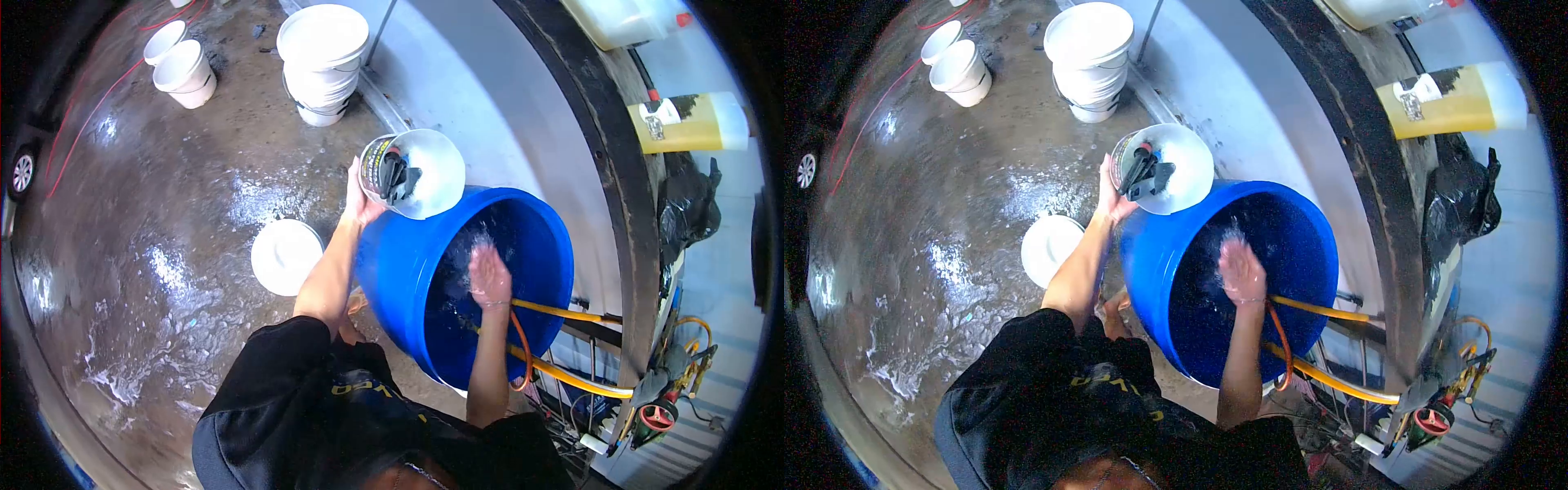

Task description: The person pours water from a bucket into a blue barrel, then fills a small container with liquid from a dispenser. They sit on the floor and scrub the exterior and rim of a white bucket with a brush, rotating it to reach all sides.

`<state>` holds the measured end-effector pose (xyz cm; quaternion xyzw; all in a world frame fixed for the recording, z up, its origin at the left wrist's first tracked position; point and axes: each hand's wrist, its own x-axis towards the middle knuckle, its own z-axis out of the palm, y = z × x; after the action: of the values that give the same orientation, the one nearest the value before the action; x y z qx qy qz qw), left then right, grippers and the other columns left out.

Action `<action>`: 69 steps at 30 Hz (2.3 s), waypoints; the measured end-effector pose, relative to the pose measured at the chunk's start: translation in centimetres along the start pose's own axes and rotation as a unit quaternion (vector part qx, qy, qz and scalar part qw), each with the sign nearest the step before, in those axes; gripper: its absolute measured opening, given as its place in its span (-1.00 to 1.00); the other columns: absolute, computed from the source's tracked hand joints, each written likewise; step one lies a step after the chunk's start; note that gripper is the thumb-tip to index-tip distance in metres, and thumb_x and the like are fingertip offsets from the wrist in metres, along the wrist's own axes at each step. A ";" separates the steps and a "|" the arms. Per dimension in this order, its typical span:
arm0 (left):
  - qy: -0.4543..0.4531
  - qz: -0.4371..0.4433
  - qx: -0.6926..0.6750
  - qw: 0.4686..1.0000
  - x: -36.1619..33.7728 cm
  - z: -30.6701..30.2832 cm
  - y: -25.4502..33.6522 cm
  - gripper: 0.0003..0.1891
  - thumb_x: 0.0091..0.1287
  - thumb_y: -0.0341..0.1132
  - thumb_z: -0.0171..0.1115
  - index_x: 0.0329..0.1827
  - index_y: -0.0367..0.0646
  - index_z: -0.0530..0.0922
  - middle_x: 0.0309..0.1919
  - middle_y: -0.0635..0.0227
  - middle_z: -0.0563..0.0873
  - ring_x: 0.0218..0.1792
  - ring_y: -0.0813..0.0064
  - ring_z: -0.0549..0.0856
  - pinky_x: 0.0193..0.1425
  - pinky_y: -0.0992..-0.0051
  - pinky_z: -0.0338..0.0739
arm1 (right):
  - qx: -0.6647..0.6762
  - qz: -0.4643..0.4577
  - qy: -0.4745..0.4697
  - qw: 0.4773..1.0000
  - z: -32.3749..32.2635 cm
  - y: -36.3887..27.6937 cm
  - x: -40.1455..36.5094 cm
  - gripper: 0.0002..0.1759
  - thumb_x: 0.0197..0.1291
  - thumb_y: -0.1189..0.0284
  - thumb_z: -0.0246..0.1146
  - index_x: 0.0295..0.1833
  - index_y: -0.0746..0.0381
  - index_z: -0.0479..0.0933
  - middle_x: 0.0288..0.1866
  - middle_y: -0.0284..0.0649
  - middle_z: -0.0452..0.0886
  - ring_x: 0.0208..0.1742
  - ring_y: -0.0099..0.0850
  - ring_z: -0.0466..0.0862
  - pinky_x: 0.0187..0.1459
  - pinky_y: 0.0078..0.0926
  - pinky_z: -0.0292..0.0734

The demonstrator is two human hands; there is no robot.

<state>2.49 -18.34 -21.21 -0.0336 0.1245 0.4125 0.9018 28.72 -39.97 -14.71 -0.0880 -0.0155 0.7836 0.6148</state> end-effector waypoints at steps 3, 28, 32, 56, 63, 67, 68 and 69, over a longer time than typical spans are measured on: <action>-0.015 -0.006 -0.016 1.000 0.2 0.0 -0.3 -0.19 0.35 0.42 -0.17 0.35 -0.08 0.47 0.24 0.14 0.58 0.23 0.10 0.55 0.28 -0.06 0.42 | -0.144 -0.042 0.089 0.985 11.6 1.5 4.2 -0.44 0.56 0.28 -0.20 0.46 0.46 0.15 0.54 0.10 0.18 0.58 -0.09 0.14 0.56 -0.10 0.06; -0.037 -0.021 -0.062 0.997 -3.0 -1.1 0.1 -0.17 0.35 0.42 -0.18 0.45 -0.04 0.35 0.37 0.13 0.45 0.34 0.06 0.45 0.44 -0.09 0.24 | -0.052 -0.003 -0.034 0.998 4.3 1.2 2.2 -0.41 0.55 0.17 -0.24 0.41 0.40 0.29 0.44 0.08 0.35 0.45 0.00 0.35 0.51 -0.01 0.14; -0.029 -0.025 -0.032 0.999 -2.8 -1.4 0.1 -0.14 0.33 0.48 -0.27 0.46 0.02 0.35 0.39 0.15 0.44 0.35 0.00 0.45 0.37 -0.23 0.28 | -0.376 -0.031 0.122 0.918 16.6 6.4 8.7 -0.46 0.56 0.24 -0.22 0.42 0.40 0.28 0.42 0.06 0.38 0.45 -0.08 0.38 0.47 -0.06 0.23; 0.063 -0.161 0.145 0.974 -23.2 -15.9 7.0 -0.12 0.31 0.46 -0.07 0.46 -0.08 0.31 0.25 0.12 0.55 0.25 0.11 0.54 0.19 -0.10 0.53 | -0.971 0.035 0.093 0.215 5.8 31.3 4.0 -0.78 0.21 0.23 0.27 -0.18 0.08 0.74 -0.36 -0.07 0.72 -0.31 -0.07 0.73 -0.20 -0.09 0.59; 0.213 -0.265 0.597 0.727 -36.5 -24.2 15.3 -0.24 0.34 0.33 0.07 0.41 -0.05 0.38 0.22 0.20 0.61 0.13 0.32 0.60 0.10 0.18 0.56 | -0.938 0.004 0.222 0.265 -1.5 39.7 -3.6 -0.72 0.24 0.19 0.26 -0.15 0.14 0.72 -0.37 0.01 0.69 -0.33 0.02 0.68 -0.23 -0.07 0.54; 0.276 -0.280 0.694 0.603 -42.9 -26.6 19.8 -0.31 0.36 0.26 0.11 0.29 -0.15 0.50 0.10 0.17 0.69 0.02 0.28 0.67 0.05 0.25 0.57 | -0.919 -0.036 0.266 0.288 -7.2 43.8 -10.2 -0.75 0.27 0.24 0.22 -0.26 0.15 0.70 -0.43 -0.03 0.69 -0.38 -0.06 0.70 -0.29 -0.08 0.56; 0.278 -0.280 0.725 0.565 -43.9 -27.3 20.8 -0.34 0.36 0.23 0.12 0.22 -0.20 0.55 0.02 0.14 0.73 -0.04 0.27 0.71 0.03 0.27 0.59 | -0.921 0.009 0.290 0.261 -9.2 45.0 -11.5 -0.74 0.27 0.24 0.22 -0.31 0.16 0.70 -0.45 -0.04 0.69 -0.39 -0.06 0.70 -0.29 -0.08 0.56; 0.272 -0.289 0.732 0.554 -44.3 -28.3 21.9 -0.34 0.36 0.23 0.12 0.22 -0.20 0.55 0.02 0.14 0.73 -0.04 0.27 0.71 0.03 0.27 0.59 | -0.918 0.050 0.316 0.236 -11.0 46.5 -12.3 -0.73 0.27 0.25 0.21 -0.36 0.16 0.70 -0.46 -0.05 0.69 -0.39 -0.06 0.70 -0.29 -0.07 0.55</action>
<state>-47.40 -41.12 -36.52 0.4931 0.6062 -0.1325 0.6098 -11.43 -64.14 -30.29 -0.8330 -0.5244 0.1736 0.0300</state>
